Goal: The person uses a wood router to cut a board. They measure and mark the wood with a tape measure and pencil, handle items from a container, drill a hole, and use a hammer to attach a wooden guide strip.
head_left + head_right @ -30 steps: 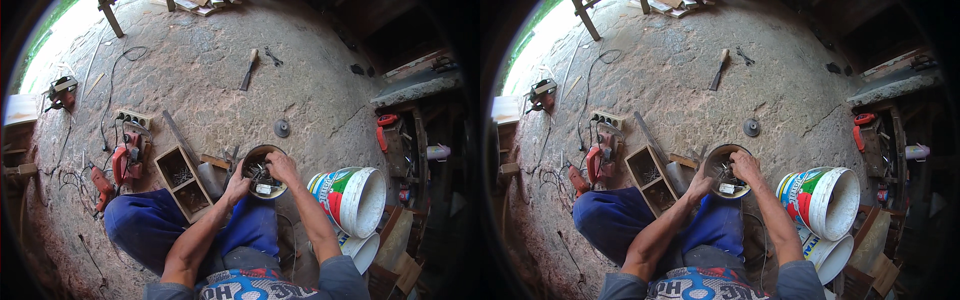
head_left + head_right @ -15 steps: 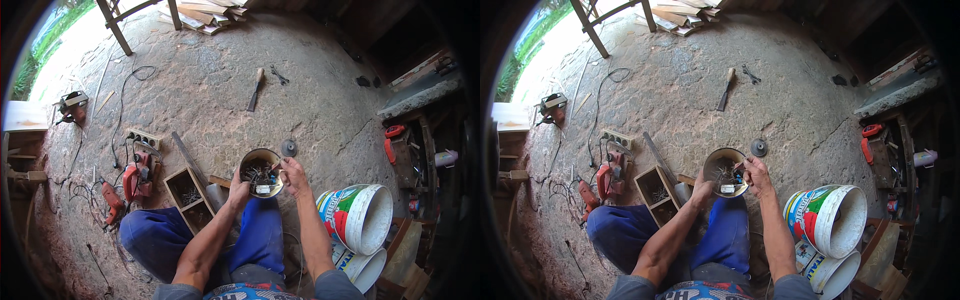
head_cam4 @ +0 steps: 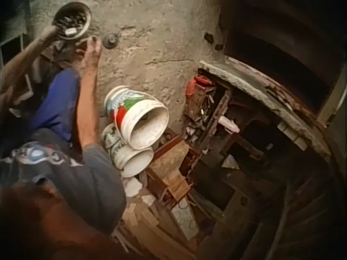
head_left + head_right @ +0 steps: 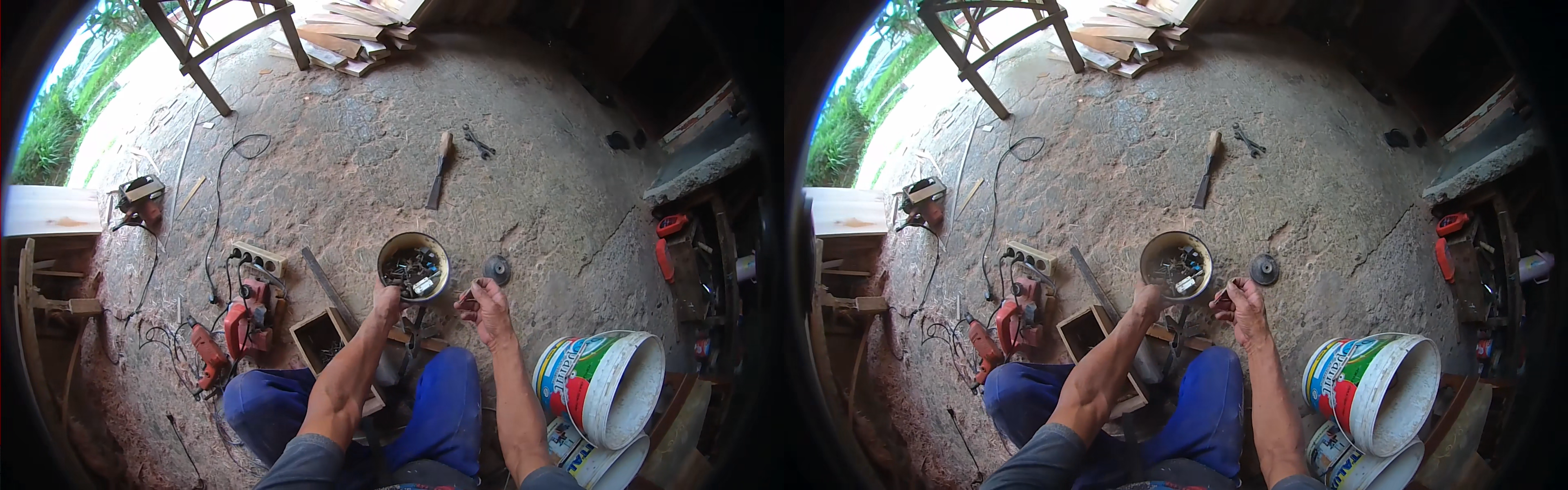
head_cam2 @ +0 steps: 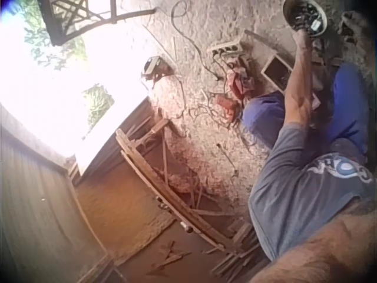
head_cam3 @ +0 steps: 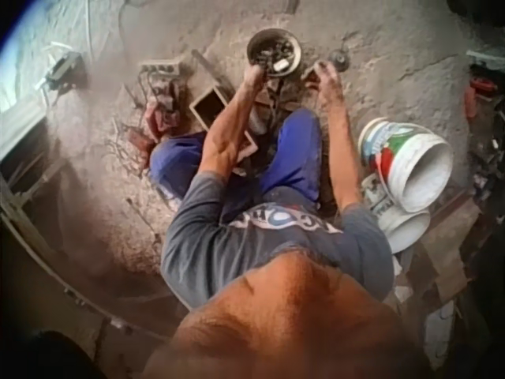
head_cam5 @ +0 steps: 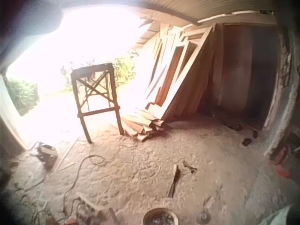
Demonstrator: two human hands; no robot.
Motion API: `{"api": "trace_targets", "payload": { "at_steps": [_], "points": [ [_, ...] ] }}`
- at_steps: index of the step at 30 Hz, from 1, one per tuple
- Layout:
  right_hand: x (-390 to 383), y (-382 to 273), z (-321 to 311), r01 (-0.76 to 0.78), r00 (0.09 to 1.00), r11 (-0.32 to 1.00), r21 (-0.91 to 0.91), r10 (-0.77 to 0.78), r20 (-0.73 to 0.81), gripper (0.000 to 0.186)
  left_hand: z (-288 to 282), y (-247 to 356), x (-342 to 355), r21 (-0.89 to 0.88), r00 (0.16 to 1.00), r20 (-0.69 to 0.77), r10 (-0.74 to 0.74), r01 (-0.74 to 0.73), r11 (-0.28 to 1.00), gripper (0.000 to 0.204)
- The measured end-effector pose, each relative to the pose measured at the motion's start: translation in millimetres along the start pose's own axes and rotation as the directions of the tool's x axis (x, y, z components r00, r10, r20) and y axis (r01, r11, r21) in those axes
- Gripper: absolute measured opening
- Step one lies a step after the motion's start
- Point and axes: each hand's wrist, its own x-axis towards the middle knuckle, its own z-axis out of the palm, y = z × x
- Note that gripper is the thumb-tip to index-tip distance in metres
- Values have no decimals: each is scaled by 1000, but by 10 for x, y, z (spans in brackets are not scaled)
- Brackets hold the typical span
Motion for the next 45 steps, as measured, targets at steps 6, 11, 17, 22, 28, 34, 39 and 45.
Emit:
{"api": "trace_targets", "payload": {
  "at_steps": [6, 11, 17, 22, 28, 34, 39, 45],
  "points": [
    [-129, 176, 261, 26, 998, 997, -73, -29, -49, 18, -66, 545, -152, 375, 966, -255, 26, 74, 924, 66],
    [-620, 490, 532, 2, 999, 949, -315, 12, 40, 25, 16, 2104, -414, 584, 885, -197, 422, -239, 776, 76],
    [-300, 37, 1729, 221, 959, 871, -440, -112, 260, 35, -534, 3468, -613, 670, 634, -48, 772, -553, 495, 59],
    [-518, -702, 2727, 373, 889, 689, -622, -72, 453, 29, -1335, 3359, -1482, 627, 879, -7, 477, -368, 687, 48],
    [-922, -283, 2439, 742, 663, -122, -659, -7, 748, 28, -2750, 2653, -4059, 651, 724, -412, 553, -191, 734, 38],
    [-2074, 89, 1901, 528, 548, 390, -755, 523, 653, 43, -3232, 1018, -8048, 124, 181, -983, 44, 462, 878, 41],
    [-3458, -432, 2394, 486, 471, 377, -788, 647, 600, 46, -2277, 147, -9887, -399, -63, -917, -394, 157, 903, 33],
    [-3808, -693, 2838, 654, 425, 333, -679, 580, 694, 42, -1807, -644, -10110, -609, 167, -788, -593, -354, 710, 30]
  ]
}}
